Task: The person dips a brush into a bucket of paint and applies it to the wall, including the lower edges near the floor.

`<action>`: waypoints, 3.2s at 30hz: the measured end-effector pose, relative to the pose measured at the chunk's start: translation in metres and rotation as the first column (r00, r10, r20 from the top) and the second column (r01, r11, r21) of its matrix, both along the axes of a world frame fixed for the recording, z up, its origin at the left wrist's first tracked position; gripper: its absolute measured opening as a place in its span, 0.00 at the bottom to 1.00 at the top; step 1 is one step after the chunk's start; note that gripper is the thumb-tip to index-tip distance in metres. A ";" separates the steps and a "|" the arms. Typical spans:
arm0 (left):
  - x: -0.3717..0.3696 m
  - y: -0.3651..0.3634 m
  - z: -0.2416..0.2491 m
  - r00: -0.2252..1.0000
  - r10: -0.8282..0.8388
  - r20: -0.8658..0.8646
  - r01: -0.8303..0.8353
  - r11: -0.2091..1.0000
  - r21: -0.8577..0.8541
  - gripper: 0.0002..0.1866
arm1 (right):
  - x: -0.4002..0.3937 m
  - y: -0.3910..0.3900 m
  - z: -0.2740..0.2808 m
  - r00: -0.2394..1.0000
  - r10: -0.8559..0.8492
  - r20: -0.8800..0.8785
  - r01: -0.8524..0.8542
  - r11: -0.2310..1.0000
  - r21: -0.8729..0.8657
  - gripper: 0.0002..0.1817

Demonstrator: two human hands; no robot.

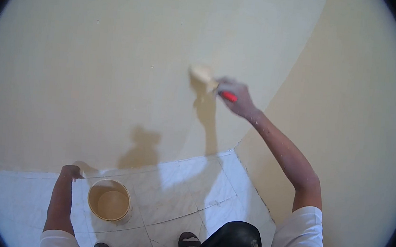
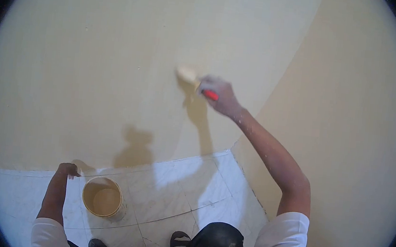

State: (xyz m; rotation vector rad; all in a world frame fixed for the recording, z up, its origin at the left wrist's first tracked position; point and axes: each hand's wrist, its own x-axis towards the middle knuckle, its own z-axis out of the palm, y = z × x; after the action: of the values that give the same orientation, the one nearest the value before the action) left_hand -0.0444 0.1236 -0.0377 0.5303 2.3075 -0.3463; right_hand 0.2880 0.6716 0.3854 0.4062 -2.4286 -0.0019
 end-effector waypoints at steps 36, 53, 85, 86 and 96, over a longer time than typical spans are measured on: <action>0.016 0.014 0.005 0.996 -0.045 -0.080 0.043 0.999 -0.027 0.23 | 0.000 -0.019 -0.074 0.975 0.035 0.220 -0.056 0.994 0.092 0.08; 0.019 -0.034 0.043 0.997 0.082 -0.011 -0.081 0.992 0.092 0.23 | -0.087 -0.262 -0.116 0.431 0.583 0.688 -0.468 0.797 -0.382 0.03; 0.005 -0.163 -0.017 0.955 0.263 0.139 -0.275 0.959 0.074 0.25 | -0.125 -0.349 -0.343 0.102 0.508 0.856 -0.271 0.842 -0.467 0.05; 0.012 -0.159 -0.008 0.954 0.273 0.128 -0.282 0.957 0.064 0.25 | -0.124 -0.348 -0.345 0.102 0.513 0.852 -0.266 0.839 -0.474 0.05; 0.008 -0.135 0.003 0.962 0.245 0.122 -0.260 0.957 0.127 0.24 | -0.112 -0.348 -0.347 0.173 0.454 0.874 -0.318 0.866 -0.387 0.07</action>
State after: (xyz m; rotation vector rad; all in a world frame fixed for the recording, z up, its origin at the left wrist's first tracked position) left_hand -0.0366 -0.0117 -0.0343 0.3074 2.2737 -0.0295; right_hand 0.1762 0.3237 0.0386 1.3014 -3.3717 0.8908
